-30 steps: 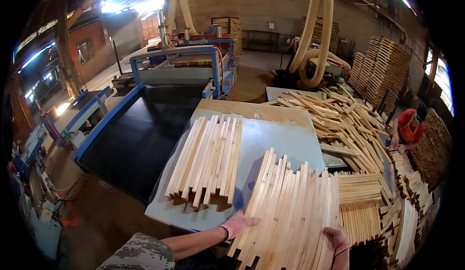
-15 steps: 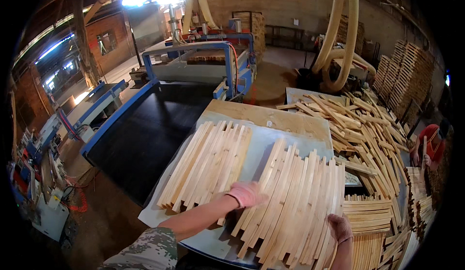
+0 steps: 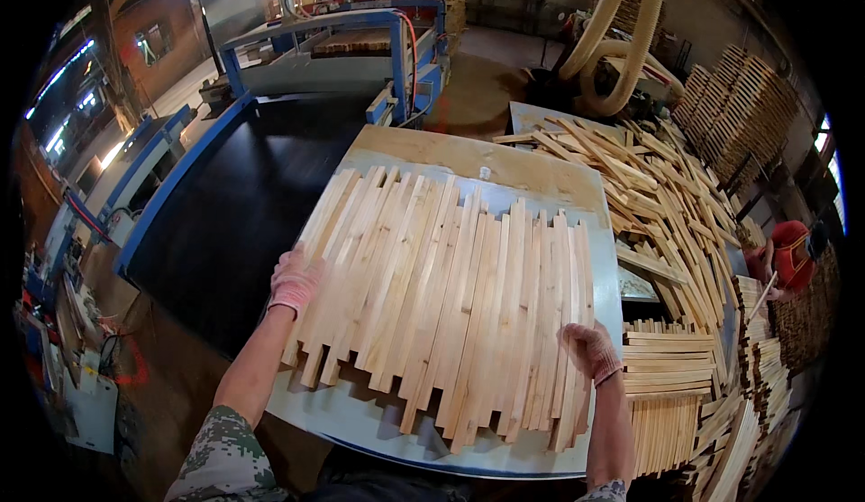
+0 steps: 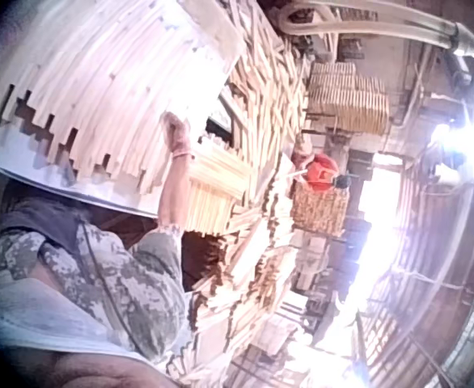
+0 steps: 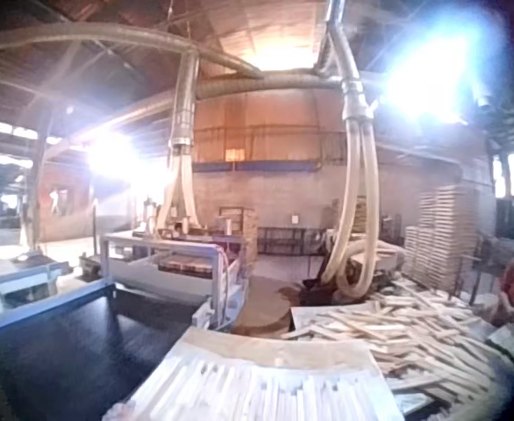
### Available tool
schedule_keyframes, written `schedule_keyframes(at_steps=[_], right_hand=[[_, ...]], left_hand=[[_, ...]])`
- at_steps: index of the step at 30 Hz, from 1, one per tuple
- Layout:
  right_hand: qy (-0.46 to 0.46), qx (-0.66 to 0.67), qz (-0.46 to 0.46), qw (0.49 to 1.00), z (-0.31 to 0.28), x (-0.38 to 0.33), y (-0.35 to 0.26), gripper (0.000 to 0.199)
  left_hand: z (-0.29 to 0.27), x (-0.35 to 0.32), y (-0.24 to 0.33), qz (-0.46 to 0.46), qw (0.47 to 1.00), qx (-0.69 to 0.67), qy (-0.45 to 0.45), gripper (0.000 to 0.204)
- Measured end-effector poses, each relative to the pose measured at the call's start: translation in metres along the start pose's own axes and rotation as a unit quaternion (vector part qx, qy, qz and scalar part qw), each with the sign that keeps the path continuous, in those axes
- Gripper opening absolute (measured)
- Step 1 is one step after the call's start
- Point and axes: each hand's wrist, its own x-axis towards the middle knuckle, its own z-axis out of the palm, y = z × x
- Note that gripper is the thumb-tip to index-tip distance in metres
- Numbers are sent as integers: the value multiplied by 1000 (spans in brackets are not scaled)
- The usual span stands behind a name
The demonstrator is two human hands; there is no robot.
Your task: The person repeatedly picks up stacks of light-colored wooden planks from a table and places them onto a conveyor belt. The worker wears pink gloves and a camouflage shirt, handling the wood in a repetitive loop within a factory setting.
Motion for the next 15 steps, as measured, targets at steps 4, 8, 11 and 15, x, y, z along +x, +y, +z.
schedule_keyframes(at_steps=[4, 8, 11, 15], right_hand=[[23, -27, 13, 999, 65, -5, 18, 49], [44, -84, 17, 995, 149, -4, 37, 47], [50, -87, 15, 995, 213, 1, 65, 49], [30, -70, 3, 997, 309, 0, 94, 51]], left_hand=[[-25, 22, -45, -22, 998, -53, 21, 86], [-37, 67, -121, -16, 996, -77, 31, 88], [-54, 110, -185, -11, 997, -73, 17, 89], [-81, 157, -256, -1, 999, -41, 11, 89]])
